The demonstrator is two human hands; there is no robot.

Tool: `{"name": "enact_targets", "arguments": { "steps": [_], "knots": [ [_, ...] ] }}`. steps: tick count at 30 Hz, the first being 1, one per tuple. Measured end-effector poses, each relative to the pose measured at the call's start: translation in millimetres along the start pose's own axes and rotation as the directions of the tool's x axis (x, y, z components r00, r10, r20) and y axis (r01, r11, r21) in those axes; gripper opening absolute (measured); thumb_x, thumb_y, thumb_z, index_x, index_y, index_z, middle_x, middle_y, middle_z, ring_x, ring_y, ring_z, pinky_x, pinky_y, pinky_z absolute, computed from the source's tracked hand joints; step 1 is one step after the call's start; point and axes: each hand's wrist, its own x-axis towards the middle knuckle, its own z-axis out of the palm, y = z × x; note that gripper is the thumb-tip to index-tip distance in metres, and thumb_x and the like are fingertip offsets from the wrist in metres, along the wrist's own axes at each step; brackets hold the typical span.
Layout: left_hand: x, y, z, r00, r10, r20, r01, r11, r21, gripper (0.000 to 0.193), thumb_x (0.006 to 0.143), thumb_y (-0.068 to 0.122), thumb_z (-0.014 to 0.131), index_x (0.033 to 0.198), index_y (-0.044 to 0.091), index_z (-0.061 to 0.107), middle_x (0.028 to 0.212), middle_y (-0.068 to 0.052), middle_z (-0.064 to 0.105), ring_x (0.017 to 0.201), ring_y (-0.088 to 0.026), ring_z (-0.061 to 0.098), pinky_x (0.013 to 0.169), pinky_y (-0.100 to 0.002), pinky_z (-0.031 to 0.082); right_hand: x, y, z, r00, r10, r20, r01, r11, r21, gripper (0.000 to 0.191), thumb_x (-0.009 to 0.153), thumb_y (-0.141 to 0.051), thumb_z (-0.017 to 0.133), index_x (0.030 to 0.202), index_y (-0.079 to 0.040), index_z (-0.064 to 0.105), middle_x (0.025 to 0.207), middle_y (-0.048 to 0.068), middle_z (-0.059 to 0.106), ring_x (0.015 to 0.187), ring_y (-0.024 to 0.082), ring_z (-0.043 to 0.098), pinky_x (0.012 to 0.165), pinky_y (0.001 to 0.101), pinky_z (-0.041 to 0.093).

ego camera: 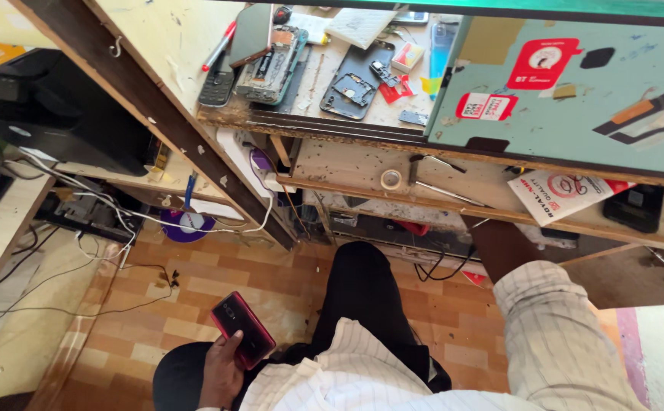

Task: The person uses a screwdriver to remove screws from the back of a red smartphone, then applies adhesive from a tube to the phone's frame. They place the back cover onto the phone, press it into place, and use a red rubber band to secure the cover while the adhesive sets.

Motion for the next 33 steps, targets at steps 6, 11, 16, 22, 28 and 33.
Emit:
{"name": "enact_targets", "arguments": {
  "steps": [6,11,16,22,28,33],
  "knots": [
    [7,-1,-6,0.999,0.024,0.041,-0.024,1.0,-0.006,0.026,0.092,0.012,0.063,0.115,0.0,0.065,0.107,-0.011,0.074,0.095,-0.025,0.073,0.086,-0.043,0.06,-39,8,26,1.0,-0.03,-0.001,0.029,0.996,0.085,0.011,0.089,-0.013,0.074,0.099,-0.006,0.073,0.095,0.01,0.073,0.084,0.02,0.072,0.076,0.0327,0.057],
    [-1,-12,-25,0.994,0.039,0.101,-0.057,0.983,0.175,0.027,0.109,0.016,0.065,0.123,-0.007,0.058,0.107,-0.014,0.06,0.091,-0.025,0.052,0.069,-0.046,0.036,-144,-3,21,0.995,-0.094,0.043,0.06,0.868,0.493,0.009,0.089,-0.011,0.074,0.097,-0.006,0.074,0.093,0.009,0.074,0.081,0.019,0.073,0.074,0.0311,0.058],
    [-1,-14,-13,0.968,0.071,0.241,-0.07,0.997,-0.015,0.034,0.092,0.008,0.065,0.126,0.004,0.064,0.117,-0.007,0.072,0.105,-0.022,0.071,0.094,-0.043,0.058,-176,-30,-60,0.972,-0.052,-0.23,0.18,0.794,0.58,0.002,0.1,-0.008,0.072,0.1,-0.009,0.073,0.101,0.008,0.077,0.091,0.017,0.075,0.083,0.0299,0.06],
    [-16,-22,5,0.898,0.124,0.421,-0.08,0.989,-0.121,0.024,0.1,0.001,0.063,0.124,-0.001,0.065,0.118,-0.01,0.071,0.105,-0.023,0.071,0.096,-0.042,0.057,-113,-24,-86,0.913,-0.068,-0.403,0.247,0.878,0.41,0.011,0.087,-0.001,0.08,0.097,-0.005,0.075,0.091,0.011,0.075,0.078,0.02,0.074,0.072,0.0294,0.059],
    [-32,-11,18,0.838,0.051,0.544,-0.087,0.995,0.042,0.023,0.1,0.003,0.064,0.122,-0.002,0.065,0.112,-0.01,0.071,0.099,-0.02,0.07,0.088,-0.036,0.057,-126,-29,-92,0.965,-0.044,-0.26,0.159,0.885,0.438,0.009,0.089,-0.003,0.08,0.096,-0.006,0.077,0.089,0.007,0.078,0.077,0.011,0.073,0.072,0.0259,0.059],
    [-50,27,68,0.676,0.056,0.735,-0.198,0.974,0.107,0.029,0.101,0.011,0.068,0.126,-0.004,0.063,0.113,-0.007,0.07,0.099,-0.015,0.067,0.091,-0.032,0.056,-168,-43,-101,0.991,0.034,-0.133,0.047,0.827,0.56,0.009,0.09,-0.003,0.08,0.095,-0.002,0.072,0.088,0.006,0.076,0.077,0.008,0.07,0.07,0.0246,0.058]
  ]
}}
